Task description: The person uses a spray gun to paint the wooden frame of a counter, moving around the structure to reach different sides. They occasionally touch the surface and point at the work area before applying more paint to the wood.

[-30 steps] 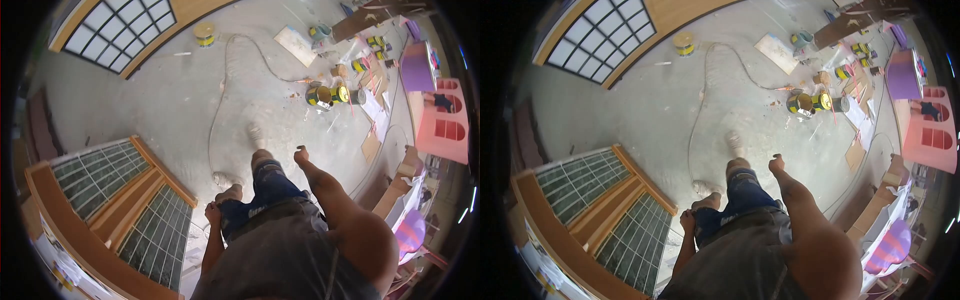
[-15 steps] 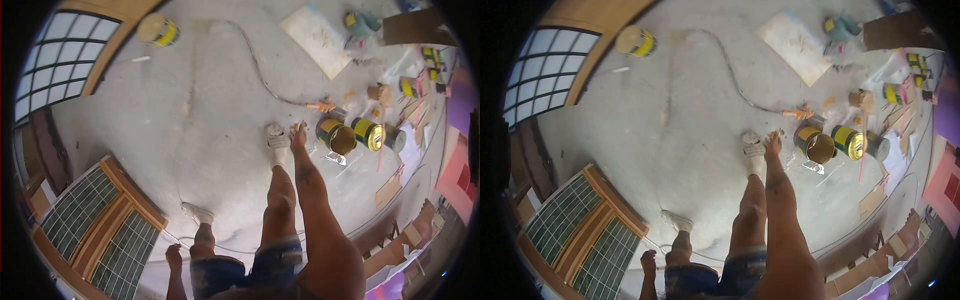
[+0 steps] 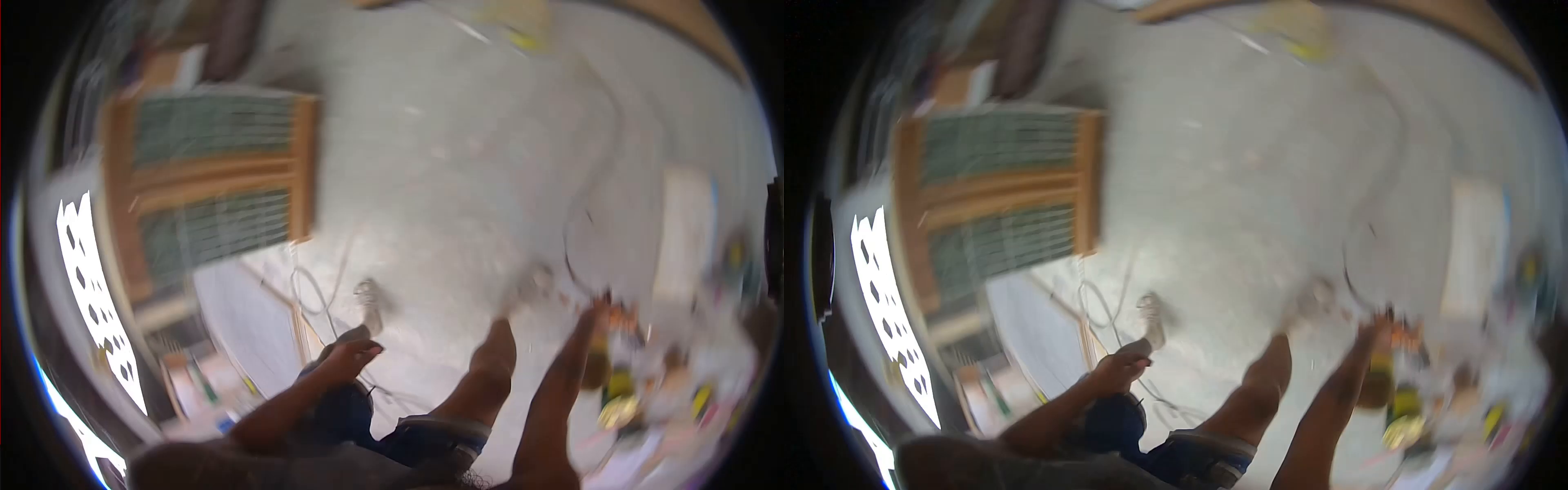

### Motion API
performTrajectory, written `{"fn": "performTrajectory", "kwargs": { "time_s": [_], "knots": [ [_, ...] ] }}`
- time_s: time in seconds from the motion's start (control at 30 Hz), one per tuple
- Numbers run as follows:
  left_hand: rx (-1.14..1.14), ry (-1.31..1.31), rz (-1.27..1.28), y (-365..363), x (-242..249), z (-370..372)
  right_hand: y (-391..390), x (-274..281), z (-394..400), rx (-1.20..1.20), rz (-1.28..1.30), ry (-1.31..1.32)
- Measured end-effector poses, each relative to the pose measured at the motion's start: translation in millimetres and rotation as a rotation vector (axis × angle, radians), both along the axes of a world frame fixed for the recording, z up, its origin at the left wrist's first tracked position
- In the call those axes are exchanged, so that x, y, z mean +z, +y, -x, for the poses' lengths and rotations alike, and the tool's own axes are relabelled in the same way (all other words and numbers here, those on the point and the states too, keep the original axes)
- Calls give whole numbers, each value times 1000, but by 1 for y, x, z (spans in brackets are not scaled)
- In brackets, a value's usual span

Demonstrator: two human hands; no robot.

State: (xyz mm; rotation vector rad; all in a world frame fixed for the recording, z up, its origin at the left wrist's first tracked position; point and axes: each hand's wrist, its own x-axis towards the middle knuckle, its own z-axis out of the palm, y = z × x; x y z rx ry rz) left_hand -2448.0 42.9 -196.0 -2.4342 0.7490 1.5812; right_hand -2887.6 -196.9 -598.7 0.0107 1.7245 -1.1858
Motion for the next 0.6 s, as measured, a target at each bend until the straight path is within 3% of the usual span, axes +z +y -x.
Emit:
{"fn": "performTrajectory", "kwargs": {
  "time_s": [0.17,0.23,0.27,0.33,0.4,0.47,0.53,0.6],
  "knots": [
    [2,15,219,65,55,-37,8,230,-120,386,329,169],
    [31,13,290,90,84,-59,42,303,-164,547,465,198],
    [73,103,341,113,72,-79,52,319,-180,678,571,182],
    [109,97,473,108,87,-103,61,426,-256,883,457,252],
    [65,120,659,123,108,-141,100,573,-352,1175,530,177],
    [49,110,969,138,131,-171,122,565,-410,1251,526,-9],
    [2,81,1174,154,159,-199,154,597,-479,1415,559,-54],
    [-50,39,1285,161,178,-219,216,715,-570,1566,699,-167]
  ]
}}
